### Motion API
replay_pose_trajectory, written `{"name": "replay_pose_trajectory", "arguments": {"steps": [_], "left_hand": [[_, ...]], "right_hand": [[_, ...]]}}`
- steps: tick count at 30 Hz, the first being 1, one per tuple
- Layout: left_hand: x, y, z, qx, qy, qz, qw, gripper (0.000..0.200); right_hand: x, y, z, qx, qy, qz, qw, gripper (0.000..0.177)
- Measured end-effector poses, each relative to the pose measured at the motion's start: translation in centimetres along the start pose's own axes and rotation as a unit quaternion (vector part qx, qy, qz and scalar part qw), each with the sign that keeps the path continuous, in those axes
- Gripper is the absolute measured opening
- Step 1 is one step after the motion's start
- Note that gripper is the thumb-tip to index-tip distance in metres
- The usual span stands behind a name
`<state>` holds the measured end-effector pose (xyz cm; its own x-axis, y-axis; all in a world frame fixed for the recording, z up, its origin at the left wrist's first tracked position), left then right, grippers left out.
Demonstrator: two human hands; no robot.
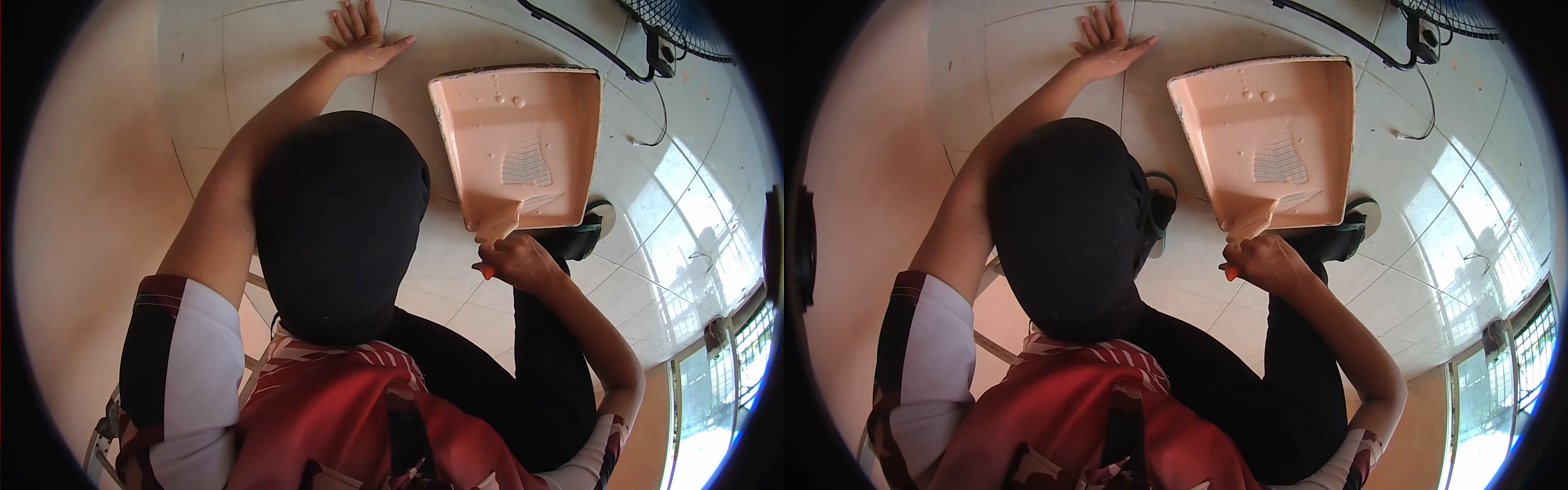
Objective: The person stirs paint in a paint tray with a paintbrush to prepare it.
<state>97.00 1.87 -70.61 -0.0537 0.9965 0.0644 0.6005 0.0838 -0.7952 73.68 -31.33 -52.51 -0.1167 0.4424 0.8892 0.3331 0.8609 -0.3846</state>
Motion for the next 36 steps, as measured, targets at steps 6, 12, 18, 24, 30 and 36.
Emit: {"name": "replay_pose_trajectory", "arguments": {"steps": [6, 12, 18, 24, 30, 36], "left_hand": [[0.0, 0.1, 0.2, -0.015, -0.002, 0.009, 1.0, 0.132], [0.1, -0.1, 0.4, -0.018, -0.006, 0.008, 1.0, 0.132], [0.1, -0.1, 0.6, -0.008, -0.015, -0.003, 1.0, 0.131], [0.7, 0.0, 0.6, 0.0, -0.021, -0.009, 1.0, 0.13], [0.8, 0.0, 0.6, 0.008, -0.023, -0.011, 1.0, 0.13], [1.0, 0.1, 0.7, 0.014, -0.021, -0.011, 1.0, 0.129]], "right_hand": [[-0.1, 0.6, 1.5, 0.007, 0.019, -0.004, 1.0, 0.02], [0.0, 1.3, 0.8, 0.01, 0.026, 0.009, 1.0, 0.023], [-0.5, 1.7, -1.3, -0.03, 0.045, 0.012, 0.998, 0.026], [-0.5, 3.0, -5.7, -0.11, 0.078, 0.015, 0.991, 0.034], [-0.1, 4.7, -10.2, -0.17, 0.061, -0.007, 0.984, 0.034], [-0.4, 4.9, -12.2, -0.224, 0.071, 0.005, 0.972, 0.032]]}}
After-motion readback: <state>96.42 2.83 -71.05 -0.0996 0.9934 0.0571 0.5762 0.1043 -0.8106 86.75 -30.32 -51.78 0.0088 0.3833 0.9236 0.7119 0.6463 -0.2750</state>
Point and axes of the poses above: each hand's wrist, its own y-axis towards the middle knuckle, its own z-axis out of the palm, x = y × z, the point moved 5 cm from there along y, towards the middle knuckle, and after that the axes turned 13 degrees about y, right-handed, at the moved point
